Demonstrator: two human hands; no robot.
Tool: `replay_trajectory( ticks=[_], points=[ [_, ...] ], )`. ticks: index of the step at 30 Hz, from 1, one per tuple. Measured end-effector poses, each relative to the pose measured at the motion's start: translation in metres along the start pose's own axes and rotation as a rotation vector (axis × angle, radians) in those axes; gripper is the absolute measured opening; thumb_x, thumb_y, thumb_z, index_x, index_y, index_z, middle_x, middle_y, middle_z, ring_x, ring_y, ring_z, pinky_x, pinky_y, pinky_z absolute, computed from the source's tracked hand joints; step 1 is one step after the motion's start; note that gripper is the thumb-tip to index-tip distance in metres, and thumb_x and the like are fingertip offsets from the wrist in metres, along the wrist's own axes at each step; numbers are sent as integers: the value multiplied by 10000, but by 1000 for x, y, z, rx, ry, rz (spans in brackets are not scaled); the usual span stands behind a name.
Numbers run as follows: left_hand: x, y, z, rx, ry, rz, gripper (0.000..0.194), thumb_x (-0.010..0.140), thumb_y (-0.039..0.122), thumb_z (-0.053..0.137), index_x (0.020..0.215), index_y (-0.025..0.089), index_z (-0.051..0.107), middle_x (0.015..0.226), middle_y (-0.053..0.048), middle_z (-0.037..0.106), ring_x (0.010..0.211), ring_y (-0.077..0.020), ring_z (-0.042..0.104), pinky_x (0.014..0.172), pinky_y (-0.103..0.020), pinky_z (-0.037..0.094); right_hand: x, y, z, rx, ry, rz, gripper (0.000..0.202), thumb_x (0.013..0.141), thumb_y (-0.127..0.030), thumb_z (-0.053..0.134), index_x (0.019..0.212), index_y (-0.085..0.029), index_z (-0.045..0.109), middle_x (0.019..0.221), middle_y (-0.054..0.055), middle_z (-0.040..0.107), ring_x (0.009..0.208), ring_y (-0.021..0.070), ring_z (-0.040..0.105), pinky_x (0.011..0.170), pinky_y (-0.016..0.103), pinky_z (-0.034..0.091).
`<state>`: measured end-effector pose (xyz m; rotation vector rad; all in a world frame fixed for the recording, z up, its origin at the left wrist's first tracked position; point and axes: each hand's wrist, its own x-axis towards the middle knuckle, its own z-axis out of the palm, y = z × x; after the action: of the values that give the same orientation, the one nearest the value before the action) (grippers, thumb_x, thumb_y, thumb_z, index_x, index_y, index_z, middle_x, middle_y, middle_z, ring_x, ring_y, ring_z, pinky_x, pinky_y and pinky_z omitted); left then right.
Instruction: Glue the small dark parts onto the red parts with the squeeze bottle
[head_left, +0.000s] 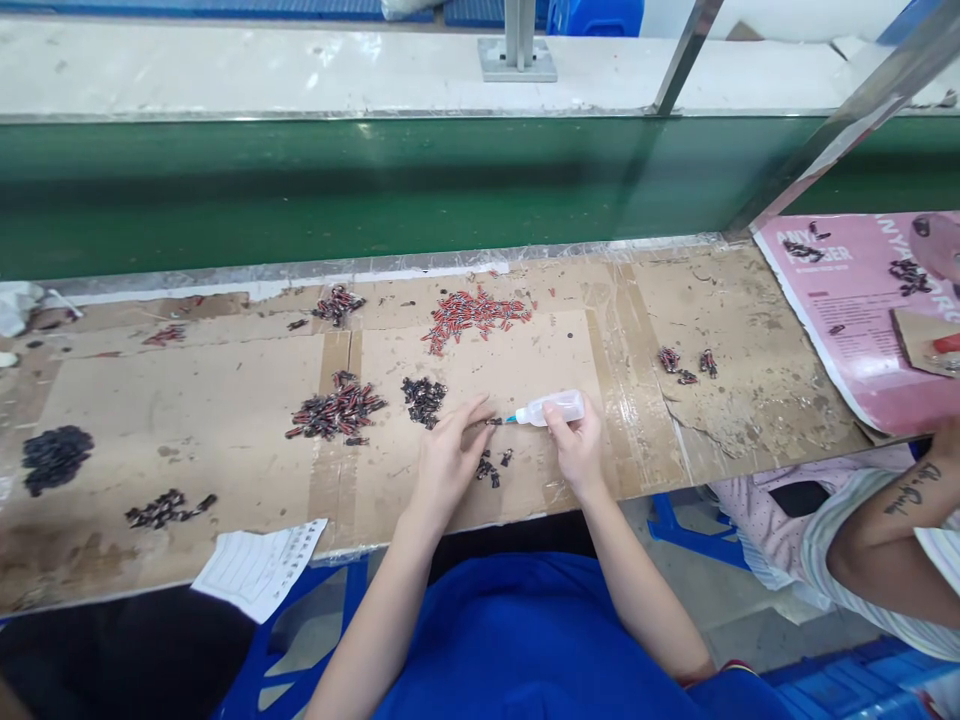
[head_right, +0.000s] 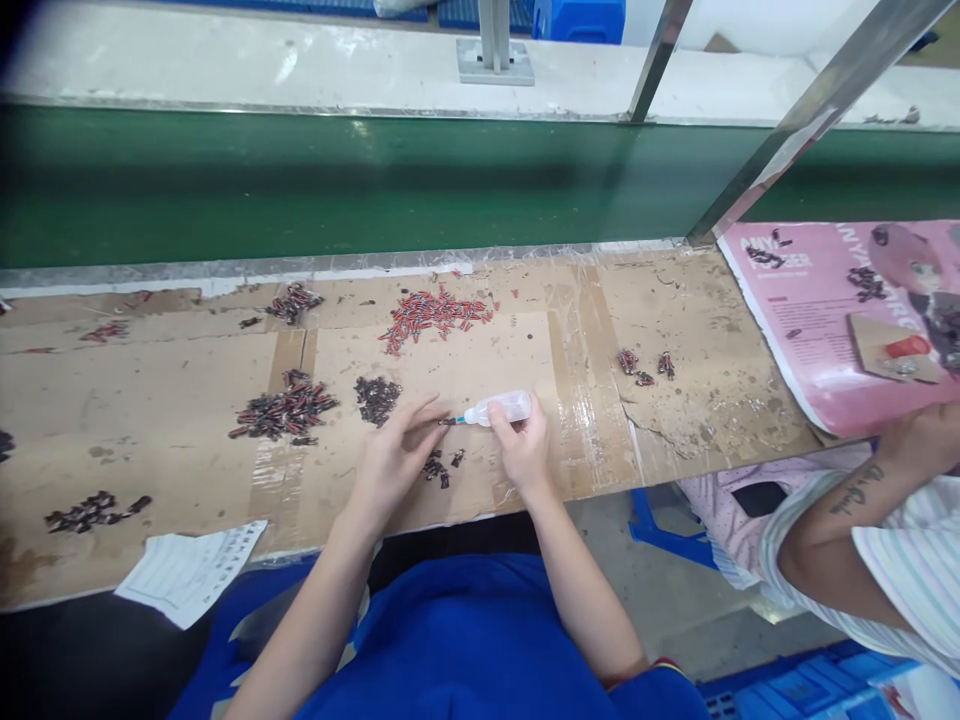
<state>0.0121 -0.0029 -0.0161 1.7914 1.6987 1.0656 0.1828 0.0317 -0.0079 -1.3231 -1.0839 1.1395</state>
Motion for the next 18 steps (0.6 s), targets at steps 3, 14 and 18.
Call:
replay_trajectory(
  ticks=[3, 14, 18],
  points=[
    [1, -1, 2, -30, -11, -19, 360, 865, 247, 608, 1222, 220, 569, 938, -40, 770, 934, -204, 717, 929, -388, 541, -1, 3, 0, -34, -25, -14, 258, 763, -432, 652, 729, -211, 523, 631, -36, 577, 582, 139, 544, 580, 274, 450],
    [1, -5, 2, -11, -2, -15, 352, 857, 248, 631, 1201, 197, 581, 928, -50, 776, 968, -218, 715, 954, -404, 530, -4, -2, 0, -139, -36, -31, 237, 797, -425, 622, 754, -210, 534, 676, -16, 621, 614, 158, 581, 598, 289, 466],
    [2, -5, 2, -14, 0, -36, 342, 845, 256, 649, 1178, 204, 593, 920, -43, 778, 957, -218, 719, 952, -406, 530, -4, -3, 0, -151, -28, -39, 231, 799, -419, 613, 737, -215, 522, 652, -26, 607, 595, 152, 567, 589, 284, 462]
  ],
)
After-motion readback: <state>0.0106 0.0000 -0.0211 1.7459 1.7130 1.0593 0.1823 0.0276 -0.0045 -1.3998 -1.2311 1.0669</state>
